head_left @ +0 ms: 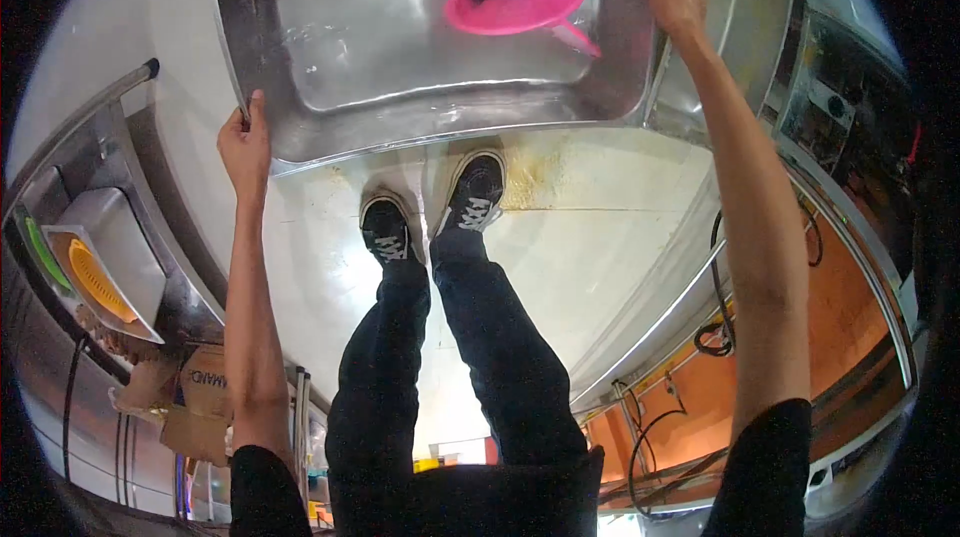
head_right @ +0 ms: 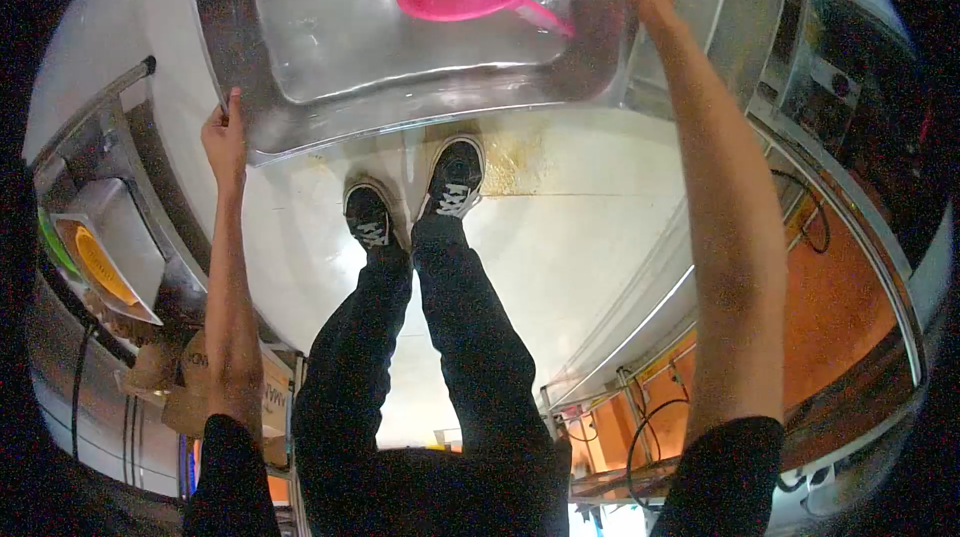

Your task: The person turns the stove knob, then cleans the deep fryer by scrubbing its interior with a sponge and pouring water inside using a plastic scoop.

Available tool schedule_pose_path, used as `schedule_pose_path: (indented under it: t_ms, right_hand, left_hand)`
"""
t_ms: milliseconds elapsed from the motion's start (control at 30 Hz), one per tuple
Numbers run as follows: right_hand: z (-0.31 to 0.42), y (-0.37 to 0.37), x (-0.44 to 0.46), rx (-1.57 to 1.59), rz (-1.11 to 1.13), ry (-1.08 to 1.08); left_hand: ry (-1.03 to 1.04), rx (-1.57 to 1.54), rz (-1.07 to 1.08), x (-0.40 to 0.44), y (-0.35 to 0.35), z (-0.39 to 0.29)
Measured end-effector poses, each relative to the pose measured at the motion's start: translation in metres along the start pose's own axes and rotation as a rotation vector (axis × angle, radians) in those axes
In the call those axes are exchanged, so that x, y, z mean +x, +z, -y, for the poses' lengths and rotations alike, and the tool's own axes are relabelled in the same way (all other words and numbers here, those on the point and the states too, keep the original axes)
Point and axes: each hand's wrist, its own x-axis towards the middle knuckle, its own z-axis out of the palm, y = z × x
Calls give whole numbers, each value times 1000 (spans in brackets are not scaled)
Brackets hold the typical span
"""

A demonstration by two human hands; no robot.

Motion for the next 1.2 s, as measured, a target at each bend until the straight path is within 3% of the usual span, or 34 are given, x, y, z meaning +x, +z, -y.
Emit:
schedule_pose_path:
  t_ms: [167,233,267,333,367,400,433,467,500,533,600,633,667,700,733,767,800,867,1033,1200]
  right_hand:
    - [23,-35,-84,68,-338,-343]
    - [36,-81,-152,175,-42,-337]
    - [39,-105,-195,304,-88,-326]
    - [52,-187,-261,424,156,-145]
    - [57,-230,-291,772,249,-54]
    - [61,-273,-321,1115,318,67]
    - [57,-305,-353,1192,379,72]
    - [49,-321,-395,1142,459,58]
    - [38,-323,-434,930,577,23]
    - [22,-313,-473,633,710,-30]
    - [-20,-288,-585,202,952,-123]
    - [-40,-275,-647,179,1033,-96]
    - [-57,-257,-708,282,1065,-59]
    - [-65,-259,-769,478,1016,147]
    - [-41,-338,-812,906,1054,609]
    - [-48,-346,-856,1147,1107,612]
    - [-34,-381,-902,1387,821,619]
    - [-23,-396,-973,1506,589,678]
    - [-1,-382,-1073,1548,299,1079]
    - [-10,-334,-1134,1647,87,1315]
  left_hand:
    - [9,253,67,-29,-39,-21]
    - [-84,117,84,-64,-69,-49]
    - [-91,120,140,-82,-89,-59]
    - [-79,68,245,-124,-127,-59]
    - [-128,76,306,-150,-151,-63]
    - [-180,-105,402,-175,-177,-67]
    - [-280,-72,474,-201,-200,-54]
    - [-49,237,695,-222,-222,-10]
    - [-54,403,795,-243,-240,30]
    - [-535,118,1090,-242,-261,71]
    - [-284,413,1216,-248,-283,1]
    - [-155,487,1259,-247,-284,-37]
    - [-51,529,1295,-244,-280,-75]
    - [44,559,1328,-246,-275,-111]
    - [124,582,1354,-244,-271,-144]
    - [184,593,1371,-249,-269,-177]
    - [239,599,1384,-257,-265,-208]
    - [328,625,1406,-272,-264,-252]
    - [469,714,1448,-334,-270,-306]
    - [620,854,1492,-395,-288,-270]
